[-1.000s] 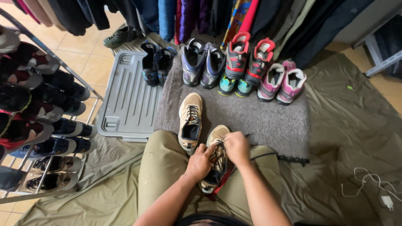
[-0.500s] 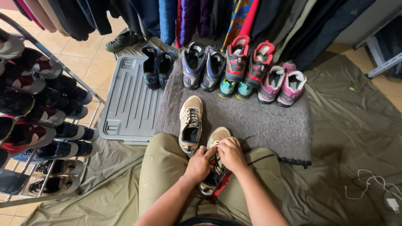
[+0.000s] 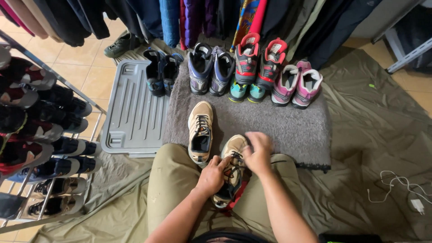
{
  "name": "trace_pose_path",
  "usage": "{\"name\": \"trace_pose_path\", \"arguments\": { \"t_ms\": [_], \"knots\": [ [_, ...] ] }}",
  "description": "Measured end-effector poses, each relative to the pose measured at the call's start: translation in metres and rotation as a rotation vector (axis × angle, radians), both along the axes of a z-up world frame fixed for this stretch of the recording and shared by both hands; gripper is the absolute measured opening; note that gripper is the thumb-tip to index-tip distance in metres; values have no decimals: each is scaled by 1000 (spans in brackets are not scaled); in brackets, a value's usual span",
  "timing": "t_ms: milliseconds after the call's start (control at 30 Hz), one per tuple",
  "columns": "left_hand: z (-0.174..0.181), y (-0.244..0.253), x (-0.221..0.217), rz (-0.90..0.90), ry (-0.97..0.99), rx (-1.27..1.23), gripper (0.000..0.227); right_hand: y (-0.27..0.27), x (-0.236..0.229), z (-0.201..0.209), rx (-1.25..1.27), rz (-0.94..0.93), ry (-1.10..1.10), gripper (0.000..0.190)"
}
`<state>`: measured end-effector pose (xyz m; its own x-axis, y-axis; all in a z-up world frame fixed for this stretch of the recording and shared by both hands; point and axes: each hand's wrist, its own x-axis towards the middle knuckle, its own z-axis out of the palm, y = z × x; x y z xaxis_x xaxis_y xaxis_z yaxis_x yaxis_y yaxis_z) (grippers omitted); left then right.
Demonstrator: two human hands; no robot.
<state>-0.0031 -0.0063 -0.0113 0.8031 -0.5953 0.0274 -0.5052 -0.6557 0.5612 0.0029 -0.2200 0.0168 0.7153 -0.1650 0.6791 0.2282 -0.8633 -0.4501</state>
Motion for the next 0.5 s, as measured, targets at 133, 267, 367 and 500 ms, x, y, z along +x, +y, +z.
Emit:
{"name": "trace_pose_path", "arguments": {
  "t_ms": [133,267,367,500],
  "knots": [
    [-6,-1,2,-6,-20,-6,65,21,-5,-21,-127,225,99,21],
    [-14,3,4,8,-48,9,64,25,-6,-24,-183,248,169,8],
    [-17,1,4,20,-46,3,64,9,3,-37,-133,132,113,6],
    [-21,6,7,41,-15,11,68,-52,12,-49,102,-117,-8,14]
  ]
}}
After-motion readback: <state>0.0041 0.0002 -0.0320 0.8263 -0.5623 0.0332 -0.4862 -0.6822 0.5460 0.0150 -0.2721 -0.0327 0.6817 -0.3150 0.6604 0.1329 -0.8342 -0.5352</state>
